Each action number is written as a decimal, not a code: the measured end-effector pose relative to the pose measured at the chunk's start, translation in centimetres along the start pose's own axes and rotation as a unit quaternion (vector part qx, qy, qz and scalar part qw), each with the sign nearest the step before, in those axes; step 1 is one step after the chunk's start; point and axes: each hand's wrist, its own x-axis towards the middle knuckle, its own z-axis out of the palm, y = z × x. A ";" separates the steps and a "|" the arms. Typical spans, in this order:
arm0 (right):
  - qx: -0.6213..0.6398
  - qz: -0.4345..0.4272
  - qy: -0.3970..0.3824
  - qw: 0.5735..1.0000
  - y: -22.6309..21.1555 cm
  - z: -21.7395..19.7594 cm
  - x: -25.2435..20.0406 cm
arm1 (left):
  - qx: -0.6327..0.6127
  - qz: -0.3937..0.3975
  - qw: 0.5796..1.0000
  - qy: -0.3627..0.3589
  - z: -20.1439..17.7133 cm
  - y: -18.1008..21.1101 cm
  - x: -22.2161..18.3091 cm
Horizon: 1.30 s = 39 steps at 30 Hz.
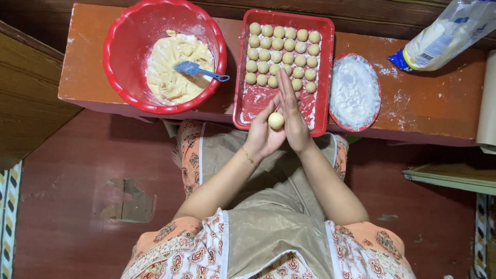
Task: A person is seen pinching off small pieces of dough from a red bowl, rolling them into uniform balls between their palms, and neatly arranging them in a red tray.
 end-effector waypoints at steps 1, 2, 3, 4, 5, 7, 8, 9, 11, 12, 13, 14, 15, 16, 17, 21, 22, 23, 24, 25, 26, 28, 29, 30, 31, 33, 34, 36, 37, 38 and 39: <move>-0.001 0.002 -0.002 1.000 -1.0 -0.2 -0.2 | -0.002 0.002 1.000 0.000 -0.6 0.3 0.2; -0.004 0.011 -0.030 0.999 -1.9 -0.3 -0.4 | -0.021 -0.016 1.000 0.002 -1.3 0.7 0.3; -0.008 0.021 -0.058 0.998 -2.8 -0.4 -0.7 | -0.040 -0.034 0.999 0.003 -2.0 1.0 0.4; -0.007 0.022 -0.059 0.998 -2.7 -1.2 -0.9 | -0.041 -0.032 0.999 0.004 -1.9 1.3 0.2; -0.105 0.012 -0.086 0.991 -2.6 -2.0 -1.2 | -0.054 -0.041 0.998 0.002 -1.9 1.6 0.1; -0.201 0.003 -0.113 0.973 -2.3 -3.1 -1.7 | -0.069 -0.048 0.996 0.001 -0.9 2.1 -0.2; -0.278 -0.043 -0.117 0.952 -2.1 -3.3 -1.9 | -0.059 -0.041 0.997 0.009 -0.1 2.4 -0.5; -0.353 -0.089 -0.121 0.924 -1.9 -3.5 -2.2 | -0.049 -0.035 0.998 0.016 0.8 2.6 -0.8; -0.378 -0.105 -0.124 0.911 -0.3 -3.7 -2.4 | -0.061 -0.033 0.997 0.018 -0.2 2.7 -0.7; -0.405 -0.124 -0.126 0.897 0.4 -3.9 -2.4 | -0.071 -0.033 0.997 0.016 -0.6 2.8 -0.6; -0.405 -0.124 -0.127 0.897 0.9 -3.9 -2.5 | -0.071 -0.032 0.997 0.016 -1.6 2.7 -0.4; -0.416 -0.119 -0.125 0.893 1.4 -3.9 -2.7 | -0.042 -0.037 0.998 0.010 -2.6 2.7 -0.3; -0.428 -0.115 -0.124 0.888 1.9 -4.0 -2.8 | -0.012 -0.042 0.999 0.004 -3.7 2.7 -0.1; -0.427 -0.114 -0.124 0.889 2.0 -4.0 -2.6 | -0.012 -0.042 0.999 0.005 -4.1 2.7 -0.2; -0.426 -0.100 -0.137 0.889 2.0 -4.0 -2.4 | -0.014 -0.049 0.999 0.007 -4.4 2.7 -0.3; -0.415 -0.046 -0.192 0.888 1.4 -4.0 -1.5 | -0.026 -0.071 0.997 0.023 -4.7 2.8 -0.7; -0.415 -0.045 -0.193 0.888 0.7 -3.6 -1.1 | -0.027 -0.070 0.997 0.024 -4.8 2.8 -0.7; -0.408 -0.015 -0.217 0.887 0.0 -3.2 -0.6 | -0.027 -0.080 0.996 0.030 -4.8 2.9 -0.6; -0.401 0.014 -0.240 0.884 -0.7 -2.8 -0.2 | -0.027 -0.091 0.995 0.037 -4.8 3.0 -0.5; -0.401 0.015 -0.241 0.884 -0.3 -3.1 -0.1 | -0.028 -0.091 0.995 0.037 -4.6 3.0 -0.7; -0.397 0.033 -0.249 0.883 0.2 -3.3 0.1 | -0.035 -0.089 0.993 0.069 -4.3 3.1 -0.8; -0.392 0.053 -0.258 0.882 1.1 -3.7 0.6 | -0.042 -0.087 0.990 0.101 -5.3 3.4 -0.6; -0.376 0.067 -0.263 0.886 1.6 -3.8 0.9 | -0.037 -0.085 0.989 0.116 -6.5 3.5 -0.4; -0.360 0.080 -0.268 0.890 2.1 -4.0 1.2 | -0.032 -0.083 0.988 0.129 -7.7 3.8 -0.1; -0.360 0.081 -0.269 0.890 2.2 -4.0 1.6 | -0.032 -0.082 0.988 0.130 -6.6 4.0 -0.2; -0.301 0.118 -0.241 0.915 2.5 -3.9 2.4 | -0.075 -0.085 0.984 0.138 -4.3 4.5 -0.5; -0.301 0.118 -0.242 0.915 3.7 -4.6 2.4 | -0.076 -0.085 0.984 0.138 -5.5 4.7 -0.2; -0.187 0.200 -0.203 0.940 6.1 -5.8 2.4 | -0.045 -0.088 0.986 0.135 -7.9 5.1 0.3; -0.187 0.200 -0.204 0.940 7.4 -6.1 2.8 | -0.045 -0.086 0.986 0.135 -9.5 5.3 0.6; -0.169 0.229 -0.166 0.944 8.7 -6.4 3.3 | -0.019 -0.057 0.984 0.168 -11.1 5.4 1.0; -0.150 0.257 -0.128 0.946 10.0 -6.7 3.8 | 0.006 -0.028 0.979 0.201 -12.6 5.6 1.3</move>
